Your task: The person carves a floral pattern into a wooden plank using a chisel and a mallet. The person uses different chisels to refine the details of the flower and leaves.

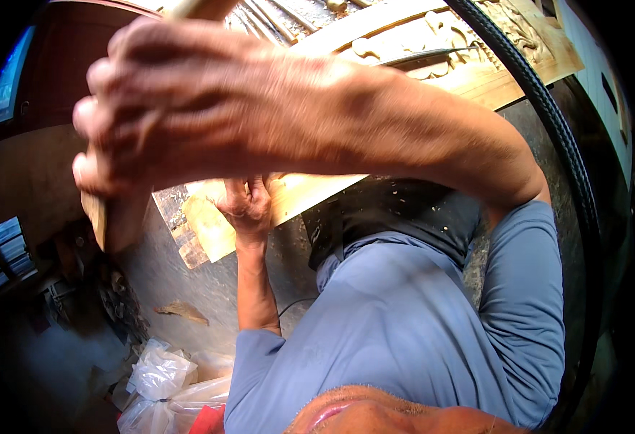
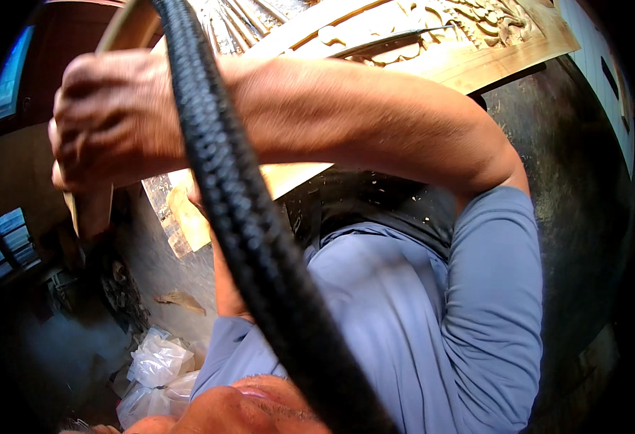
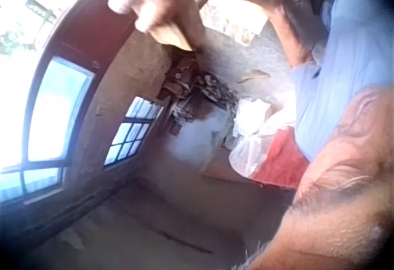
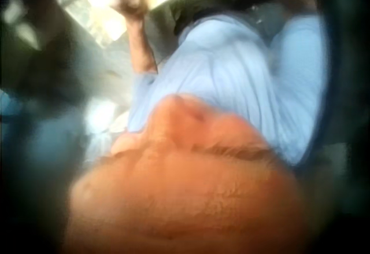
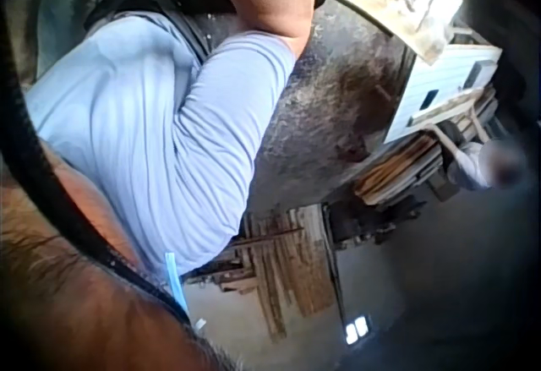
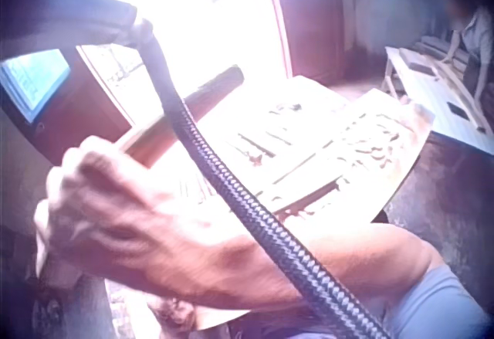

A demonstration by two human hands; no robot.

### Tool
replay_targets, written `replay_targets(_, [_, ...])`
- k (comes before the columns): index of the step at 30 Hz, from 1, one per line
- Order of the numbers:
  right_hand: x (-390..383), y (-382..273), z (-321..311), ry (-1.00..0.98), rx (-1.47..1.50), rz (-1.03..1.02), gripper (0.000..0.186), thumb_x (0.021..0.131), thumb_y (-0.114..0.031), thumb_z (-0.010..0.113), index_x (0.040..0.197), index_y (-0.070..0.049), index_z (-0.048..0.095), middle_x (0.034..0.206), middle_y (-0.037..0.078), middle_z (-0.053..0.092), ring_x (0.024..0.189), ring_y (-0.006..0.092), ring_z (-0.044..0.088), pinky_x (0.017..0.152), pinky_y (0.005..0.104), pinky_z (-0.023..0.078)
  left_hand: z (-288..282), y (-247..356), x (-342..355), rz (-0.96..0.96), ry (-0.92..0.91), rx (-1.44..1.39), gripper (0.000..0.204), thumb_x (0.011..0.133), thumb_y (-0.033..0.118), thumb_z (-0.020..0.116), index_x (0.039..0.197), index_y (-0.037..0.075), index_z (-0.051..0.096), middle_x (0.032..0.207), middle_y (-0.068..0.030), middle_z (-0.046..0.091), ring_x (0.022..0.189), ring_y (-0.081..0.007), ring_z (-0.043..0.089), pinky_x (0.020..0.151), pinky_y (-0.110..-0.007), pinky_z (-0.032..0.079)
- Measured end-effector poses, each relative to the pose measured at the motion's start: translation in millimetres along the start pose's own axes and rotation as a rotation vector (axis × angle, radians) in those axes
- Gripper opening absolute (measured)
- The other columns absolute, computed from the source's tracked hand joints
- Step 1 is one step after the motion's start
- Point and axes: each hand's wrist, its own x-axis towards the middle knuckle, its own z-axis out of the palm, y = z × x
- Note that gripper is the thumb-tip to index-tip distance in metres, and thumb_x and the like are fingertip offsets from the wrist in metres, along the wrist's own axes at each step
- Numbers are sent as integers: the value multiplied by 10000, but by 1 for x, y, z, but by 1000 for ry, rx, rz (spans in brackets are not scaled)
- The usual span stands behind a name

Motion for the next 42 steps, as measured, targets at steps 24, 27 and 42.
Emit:
replay_targets(24, [-164,-38,-33,-222,673,1466,610,775,-328,889,1240,33,730,965,238,780,886,315,785,822,395,600,23,19,-2,211,2,77,163,1062,-29,644,1217,-51,595,1054,-160,780,973,-186,766,891,-336,648])
replay_targets(27, [-166,-34,-32,-293,651,1422,616,775,-335,886,1238,39,729,973,258,773,920,361,782,827,412,597,27,20,-4,303,-40,273,162,1064,-18,649,1217,-42,601,1047,-148,786,968,-163,759,867,-318,642])
replay_targets(42, [-174,-36,-25,-367,522,1290,609,803,-315,897,1267,33,711,939,211,777,845,300,778,799,390,601,24,25,-9,368,-88,563,180,1044,-49,666,1219,-47,623,1027,-138,799,977,-149,765,868,-310,646])
